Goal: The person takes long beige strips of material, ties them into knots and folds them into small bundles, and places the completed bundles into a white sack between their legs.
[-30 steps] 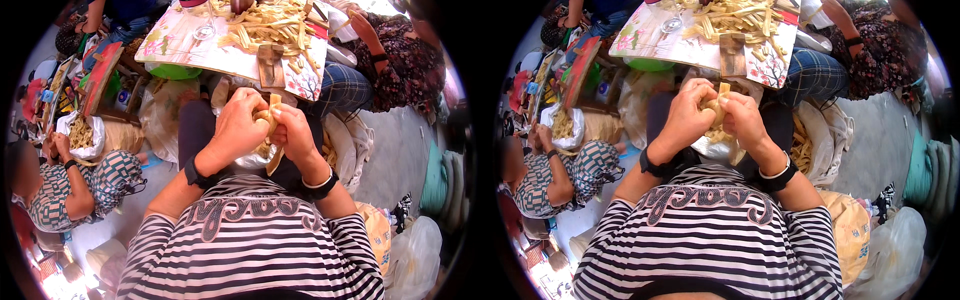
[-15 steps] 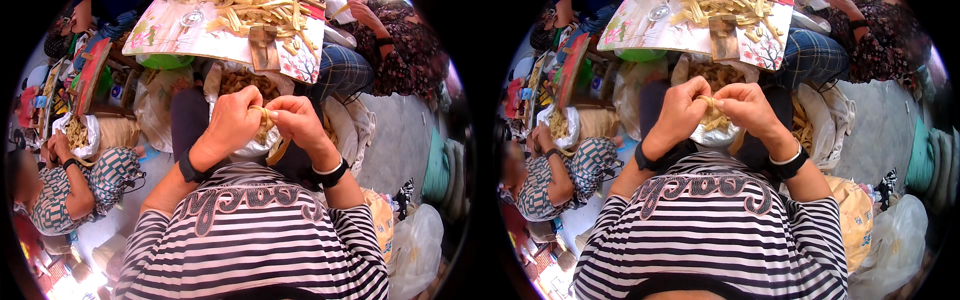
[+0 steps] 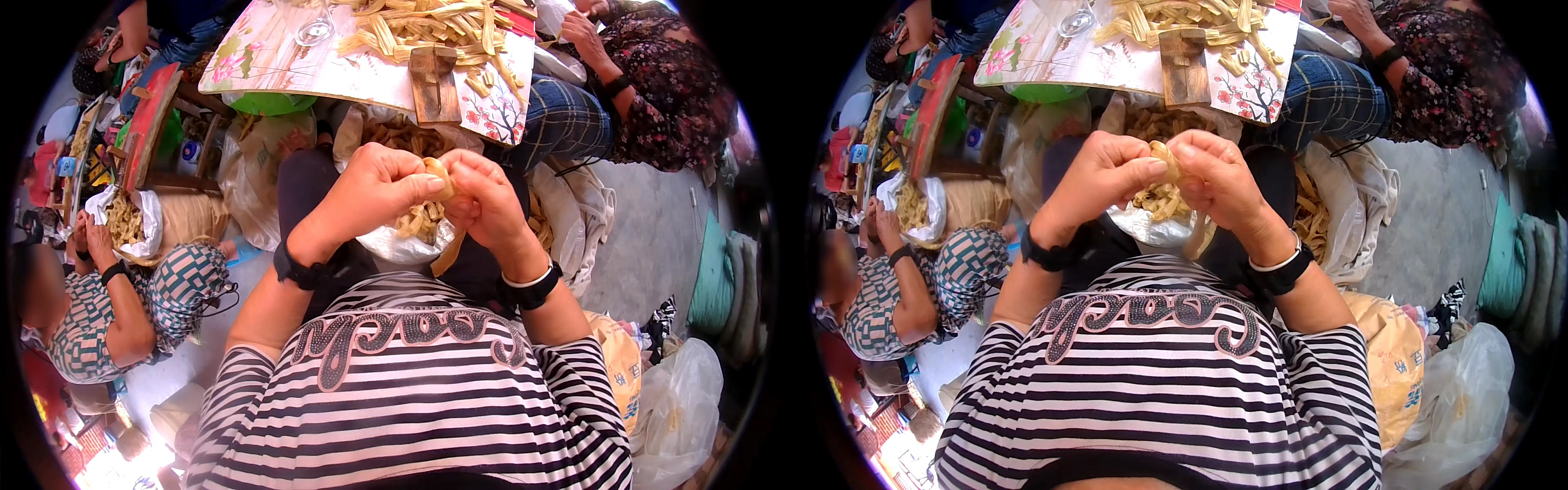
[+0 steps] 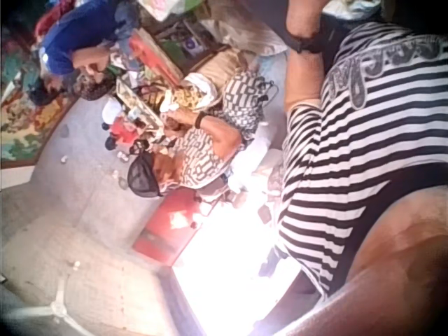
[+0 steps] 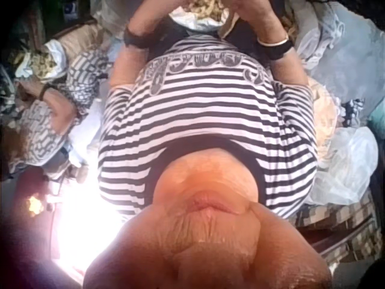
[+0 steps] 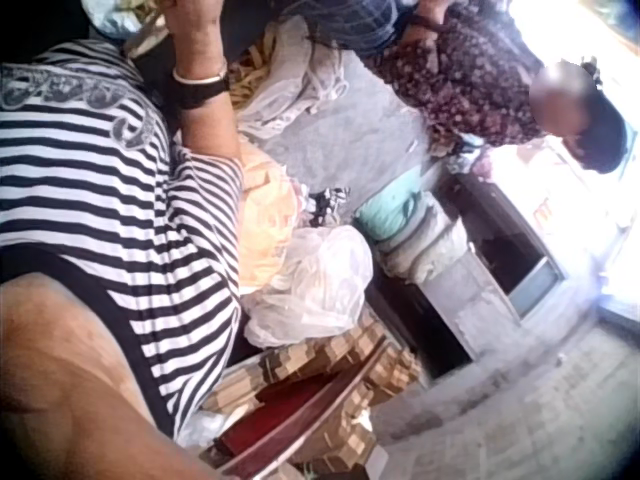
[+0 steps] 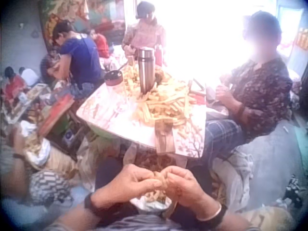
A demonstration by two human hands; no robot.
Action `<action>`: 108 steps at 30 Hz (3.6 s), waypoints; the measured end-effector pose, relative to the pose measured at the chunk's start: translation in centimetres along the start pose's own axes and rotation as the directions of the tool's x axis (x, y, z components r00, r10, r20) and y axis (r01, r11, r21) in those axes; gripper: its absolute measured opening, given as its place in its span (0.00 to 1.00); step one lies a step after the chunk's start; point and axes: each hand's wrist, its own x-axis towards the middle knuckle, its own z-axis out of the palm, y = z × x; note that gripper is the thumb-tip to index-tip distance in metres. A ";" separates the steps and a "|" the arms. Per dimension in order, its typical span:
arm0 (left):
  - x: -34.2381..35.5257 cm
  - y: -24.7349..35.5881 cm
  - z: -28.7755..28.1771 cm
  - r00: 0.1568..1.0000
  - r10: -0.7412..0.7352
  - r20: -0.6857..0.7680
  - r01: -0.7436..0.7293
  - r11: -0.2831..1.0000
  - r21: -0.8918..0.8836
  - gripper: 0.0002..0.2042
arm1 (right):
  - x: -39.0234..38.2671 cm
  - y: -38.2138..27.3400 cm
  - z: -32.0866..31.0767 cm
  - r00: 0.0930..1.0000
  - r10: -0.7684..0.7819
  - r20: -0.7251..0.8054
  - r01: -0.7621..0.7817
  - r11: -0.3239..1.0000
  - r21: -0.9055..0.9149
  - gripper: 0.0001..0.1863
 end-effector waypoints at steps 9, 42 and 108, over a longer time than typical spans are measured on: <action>-1.7 -1.9 -1.2 0.988 -0.118 0.094 0.140 0.955 -0.263 0.15 | -2.5 -2.2 -2.3 0.985 -0.161 -0.057 0.092 0.783 -0.616 0.07; 8.2 -3.7 -3.6 0.925 0.029 -0.378 0.262 0.673 0.692 0.16 | 10.2 -6.7 -7.3 0.803 -0.584 0.117 -0.092 -0.315 -0.945 0.12; -1.8 -1.0 2.9 0.948 0.142 -0.284 -0.037 0.938 0.343 0.02 | -1.8 -0.4 1.0 0.997 -0.003 -0.074 -0.044 0.779 -0.626 0.10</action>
